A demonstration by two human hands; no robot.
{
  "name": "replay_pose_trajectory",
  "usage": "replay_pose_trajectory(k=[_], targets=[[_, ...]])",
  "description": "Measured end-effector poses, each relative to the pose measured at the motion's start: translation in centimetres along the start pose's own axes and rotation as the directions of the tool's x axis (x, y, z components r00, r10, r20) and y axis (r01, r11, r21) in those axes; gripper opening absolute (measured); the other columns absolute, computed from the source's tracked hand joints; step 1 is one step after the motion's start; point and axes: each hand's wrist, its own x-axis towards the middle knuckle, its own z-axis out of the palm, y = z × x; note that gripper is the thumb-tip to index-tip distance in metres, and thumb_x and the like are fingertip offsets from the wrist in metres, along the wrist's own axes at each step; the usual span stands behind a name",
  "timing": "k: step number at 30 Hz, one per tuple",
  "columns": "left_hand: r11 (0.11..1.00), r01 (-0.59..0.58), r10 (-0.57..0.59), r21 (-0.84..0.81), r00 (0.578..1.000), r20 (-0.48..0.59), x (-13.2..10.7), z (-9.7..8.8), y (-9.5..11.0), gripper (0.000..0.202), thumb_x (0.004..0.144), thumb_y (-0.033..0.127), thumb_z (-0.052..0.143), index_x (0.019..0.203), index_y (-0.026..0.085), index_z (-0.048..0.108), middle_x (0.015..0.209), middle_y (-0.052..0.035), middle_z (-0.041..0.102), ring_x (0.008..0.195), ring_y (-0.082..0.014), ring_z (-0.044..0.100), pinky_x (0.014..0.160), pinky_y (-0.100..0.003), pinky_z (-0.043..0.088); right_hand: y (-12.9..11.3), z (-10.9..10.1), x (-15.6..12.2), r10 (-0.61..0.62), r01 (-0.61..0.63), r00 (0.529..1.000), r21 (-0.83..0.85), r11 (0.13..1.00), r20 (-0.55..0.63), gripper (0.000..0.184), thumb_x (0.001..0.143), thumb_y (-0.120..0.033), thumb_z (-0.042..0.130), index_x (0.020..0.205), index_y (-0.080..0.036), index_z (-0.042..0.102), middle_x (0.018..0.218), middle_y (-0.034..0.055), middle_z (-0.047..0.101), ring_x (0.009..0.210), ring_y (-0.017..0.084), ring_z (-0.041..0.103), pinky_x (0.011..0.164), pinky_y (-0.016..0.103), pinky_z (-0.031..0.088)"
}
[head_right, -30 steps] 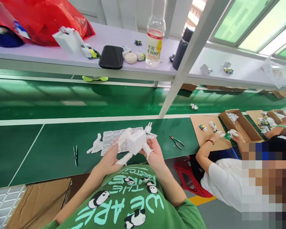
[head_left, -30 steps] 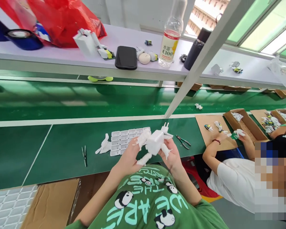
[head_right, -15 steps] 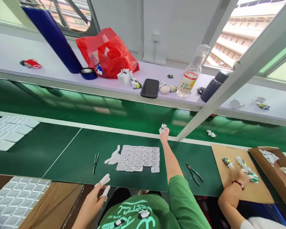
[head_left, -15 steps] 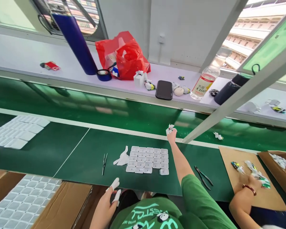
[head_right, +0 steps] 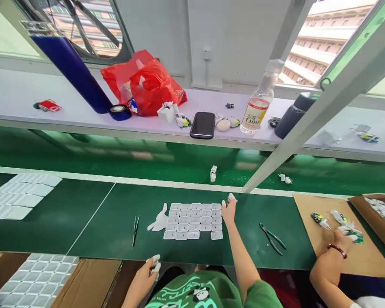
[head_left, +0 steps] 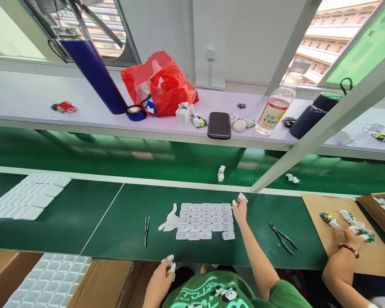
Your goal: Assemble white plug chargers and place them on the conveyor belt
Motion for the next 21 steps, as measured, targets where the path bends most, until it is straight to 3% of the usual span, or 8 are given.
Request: replay_pose_trajectory(k=[3,5,7,10,13,16,21], targets=[[1.0,0.011,-0.01,0.021,1.0,-0.024,2.5,0.1,0.5,0.043,0.09,0.02,0.046,0.128,0.014,0.065,0.131,-0.0127,0.073,0.118,-0.0209,0.071,0.1,-0.026,0.051,3.6,-4.9,-6.7,0.05,-0.05,0.999,-0.122,0.991,-0.004,0.065,0.084,-0.041,0.049,0.144,-0.014,0.043,0.138,0.0204,0.055,0.12,0.032,0.061,0.101,0.048,0.055],[0.994,0.051,-0.046,0.098,0.998,-0.052,3.6,-0.2,0.9,0.04,0.093,0.024,0.045,0.126,0.016,0.065,0.129,-0.0135,0.073,0.12,-0.0233,0.07,0.097,-0.028,0.052,5.0,-7.4,-10.8,0.045,-0.027,0.997,-0.29,0.957,0.058,0.063,0.086,-0.037,0.045,0.144,-0.012,0.045,0.142,0.0225,0.054,0.13,0.035,0.056,0.111,0.049,0.049],[0.975,0.077,-0.064,0.209,0.996,-0.069,4.0,-0.6,1.5,0.04,0.095,0.027,0.043,0.128,0.015,0.063,0.13,-0.0155,0.072,0.121,-0.0257,0.069,0.094,-0.03,0.053,5.5,-9.0,-14.3,0.081,0.004,0.985,-0.493,0.87,0.15,0.062,0.086,-0.032,0.043,0.145,-0.012,0.047,0.147,0.0214,0.054,0.14,0.035,0.049,0.12,0.048,0.041],[0.934,0.1,-0.068,0.342,0.992,-0.105,3.8,-1.4,3.3,0.046,0.098,0.031,0.038,0.133,0.011,0.06,0.133,-0.0196,0.069,0.12,-0.0299,0.068,0.094,-0.036,0.052,5.0,-10.0,-17.9,0.19,0.042,0.955,-0.74,0.671,0.227,0.063,0.085,-0.027,0.047,0.147,-0.019,0.051,0.149,0.0165,0.056,0.147,0.037,0.044,0.121,0.051,0.037],[0.904,0.149,-0.087,0.401,0.982,-0.17,3.0,-2.1,5.2,0.047,0.098,0.034,0.038,0.133,0.012,0.06,0.132,-0.0204,0.068,0.119,-0.0329,0.066,0.095,-0.041,0.05,4.0,-9.9,-19.4,0.23,0.09,0.945,-0.864,0.495,0.23,0.062,0.086,-0.03,0.053,0.146,-0.018,0.055,0.149,0.0186,0.057,0.148,0.045,0.04,0.117,0.059,0.035],[0.881,0.19,-0.093,0.434,0.968,-0.235,2.7,-2.5,6.2,0.049,0.096,0.036,0.042,0.137,0.012,0.057,0.136,-0.0216,0.065,0.126,-0.0351,0.061,0.103,-0.045,0.044,3.3,-9.8,-19.6,0.249,0.119,0.943,-0.924,0.364,0.219,0.067,0.087,-0.041,0.06,0.147,-0.01,0.055,0.147,0.0268,0.056,0.143,0.054,0.041,0.114,0.066,0.03],[0.856,0.201,-0.114,0.476,0.972,-0.204,3.3,-3.7,5.8,0.06,0.092,0.041,0.053,0.144,0.011,0.051,0.145,-0.0248,0.058,0.142,-0.0398,0.046,0.116,-0.056,0.029,2.7,-9.9,-18.9,0.32,0.188,0.911,-0.953,0.239,0.26,0.081,0.084,-0.049,0.068,0.148,-0.002,0.051,0.139,0.0361,0.059,0.144,0.056,0.04,0.116,0.068,0.017]])
